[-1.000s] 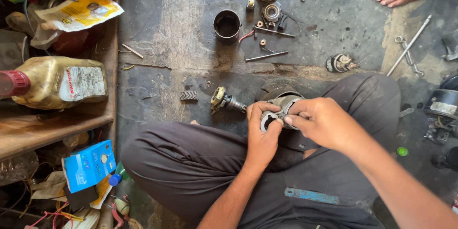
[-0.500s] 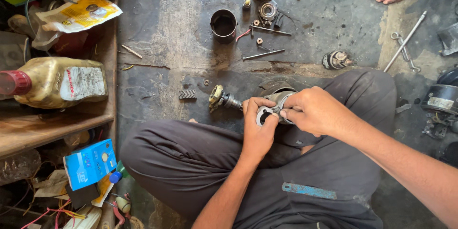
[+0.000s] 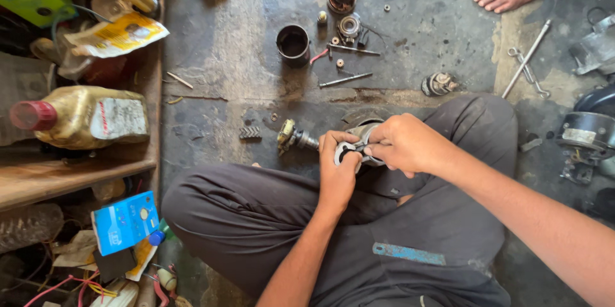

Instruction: The person sits on the floor and assembles a mechanical component, likely a starter motor. They insert a cylindrical part into a housing, use a file to smooth the interior, and fit a rotor assembly into place.

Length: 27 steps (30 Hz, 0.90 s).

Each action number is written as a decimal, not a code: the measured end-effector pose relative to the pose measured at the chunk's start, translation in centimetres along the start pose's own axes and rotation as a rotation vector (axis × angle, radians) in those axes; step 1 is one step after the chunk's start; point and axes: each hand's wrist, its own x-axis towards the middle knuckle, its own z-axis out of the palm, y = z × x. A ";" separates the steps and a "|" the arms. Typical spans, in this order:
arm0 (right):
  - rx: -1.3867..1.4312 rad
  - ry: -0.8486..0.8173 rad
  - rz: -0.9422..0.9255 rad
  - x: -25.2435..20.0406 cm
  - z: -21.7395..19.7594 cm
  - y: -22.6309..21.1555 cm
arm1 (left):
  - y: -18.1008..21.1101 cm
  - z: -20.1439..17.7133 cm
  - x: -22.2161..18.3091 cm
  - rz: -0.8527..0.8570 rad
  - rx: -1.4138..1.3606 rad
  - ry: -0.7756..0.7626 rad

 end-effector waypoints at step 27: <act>-0.165 0.578 -0.437 -4.9 0.6 0.2 | -0.5 -0.6 0.2 0.019 -0.113 -0.092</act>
